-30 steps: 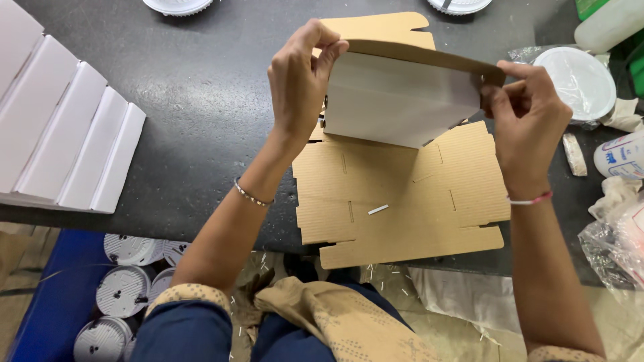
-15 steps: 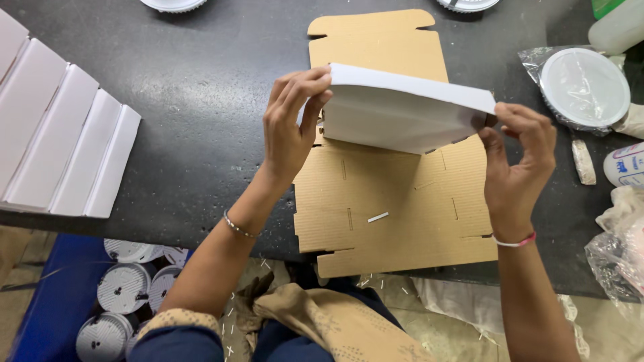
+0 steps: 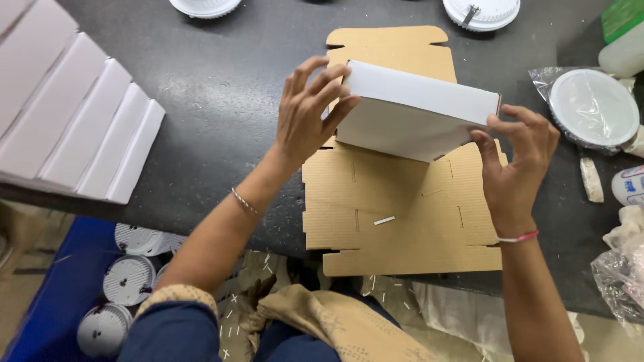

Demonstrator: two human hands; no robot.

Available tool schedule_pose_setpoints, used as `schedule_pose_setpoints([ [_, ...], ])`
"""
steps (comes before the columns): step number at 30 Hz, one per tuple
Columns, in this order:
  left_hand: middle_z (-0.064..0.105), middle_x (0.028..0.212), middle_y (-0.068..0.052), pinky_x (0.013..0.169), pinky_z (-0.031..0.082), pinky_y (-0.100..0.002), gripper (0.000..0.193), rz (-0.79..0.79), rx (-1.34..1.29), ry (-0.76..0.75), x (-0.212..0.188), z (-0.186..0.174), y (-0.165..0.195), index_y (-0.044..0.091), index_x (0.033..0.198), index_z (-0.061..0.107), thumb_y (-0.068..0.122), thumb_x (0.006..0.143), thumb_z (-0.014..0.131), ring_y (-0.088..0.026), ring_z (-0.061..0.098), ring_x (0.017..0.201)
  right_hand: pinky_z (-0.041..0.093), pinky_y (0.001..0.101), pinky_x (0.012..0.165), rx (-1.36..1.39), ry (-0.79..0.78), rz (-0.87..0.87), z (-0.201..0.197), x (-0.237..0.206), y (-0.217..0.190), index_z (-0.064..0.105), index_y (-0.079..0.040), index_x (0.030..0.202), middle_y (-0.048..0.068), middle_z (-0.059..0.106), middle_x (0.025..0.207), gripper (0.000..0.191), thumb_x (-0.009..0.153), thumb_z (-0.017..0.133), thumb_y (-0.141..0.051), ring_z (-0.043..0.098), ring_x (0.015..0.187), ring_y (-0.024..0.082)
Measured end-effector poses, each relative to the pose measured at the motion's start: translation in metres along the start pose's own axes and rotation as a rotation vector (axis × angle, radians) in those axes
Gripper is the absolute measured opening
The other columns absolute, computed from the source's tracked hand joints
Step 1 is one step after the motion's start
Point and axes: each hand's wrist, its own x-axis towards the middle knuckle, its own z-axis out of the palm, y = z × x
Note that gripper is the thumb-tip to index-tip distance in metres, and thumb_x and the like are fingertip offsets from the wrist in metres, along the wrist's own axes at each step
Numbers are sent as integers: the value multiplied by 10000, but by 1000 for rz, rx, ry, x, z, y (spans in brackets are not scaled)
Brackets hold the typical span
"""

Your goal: The person folds flat corrugated cardboard blanks into open boxes on a workbench, creasing the sides and tucking the flaps, and places a white inner box inside each one. They set a plastic-wrapped round light fixture into one finished box and stack completed boxes on the table.

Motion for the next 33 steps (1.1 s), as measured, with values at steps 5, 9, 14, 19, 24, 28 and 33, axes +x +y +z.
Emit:
schedule_pose_setpoints([
  [5, 599, 1377, -32, 973, 535, -405, 272, -429, -544, -30, 3, 5, -24, 163, 1255, 587, 344, 1053, 606, -288, 653, 1149, 438, 440, 1108, -16, -2, -33, 2, 10, 2, 670, -38, 1117, 90, 651, 1353, 186, 1044, 814, -130, 545, 1229, 310],
  [9, 728, 944, -192, 796, 526, -425, 345, -645, -248, -437, -22, 24, -31, 117, 1296, 574, 317, 1027, 657, -314, 693, 885, 456, 438, 1079, -11, 2, -33, 5, 17, 8, 661, -34, 1127, 91, 678, 1335, 171, 1035, 794, -86, 575, 1219, 323],
  [14, 694, 816, -202, 744, 566, -414, 209, -646, -200, -524, -52, 25, -1, 73, 1049, 749, 24, 954, 570, -286, 706, 771, 464, 437, 1054, -39, 5, -52, 10, 26, 14, 648, -40, 1116, 87, 687, 1301, 170, 1031, 792, -72, 595, 1228, 336],
  [19, 739, 1148, -80, 987, 543, -364, 330, -242, -896, -1120, -124, 36, 132, 133, 1173, 727, 265, 880, 651, -243, 698, 1112, 487, 412, 970, 0, -5, -5, 9, 28, 15, 654, -53, 1171, 68, 697, 1313, 198, 1052, 806, -93, 588, 1145, 312],
  [24, 387, 1600, -122, 1223, 246, -488, 658, -334, -92, -606, -153, 71, 130, 111, 1433, 516, 556, 951, 569, -303, 343, 1503, 552, 361, 899, 86, -7, 3, 9, 25, 14, 653, -59, 1190, 51, 691, 1332, 170, 1079, 775, -100, 611, 1166, 271],
  [28, 267, 1680, -186, 1280, 138, -494, 879, -222, -61, -451, -158, 100, 126, -11, 1589, 321, 624, 998, 464, -334, 218, 1579, 591, 339, 866, 115, 12, 0, 15, 27, 14, 640, -62, 1185, 53, 678, 1315, 168, 1078, 756, -120, 643, 1169, 262],
  [33, 334, 1639, -185, 1264, 143, -493, 827, -62, -192, -668, -133, 163, 155, 4, 1560, 338, 614, 1013, 455, -323, 249, 1545, 588, 343, 837, 158, 8, 36, 16, 28, 17, 649, -74, 1211, 55, 685, 1293, 182, 1114, 766, -173, 661, 1155, 257],
])
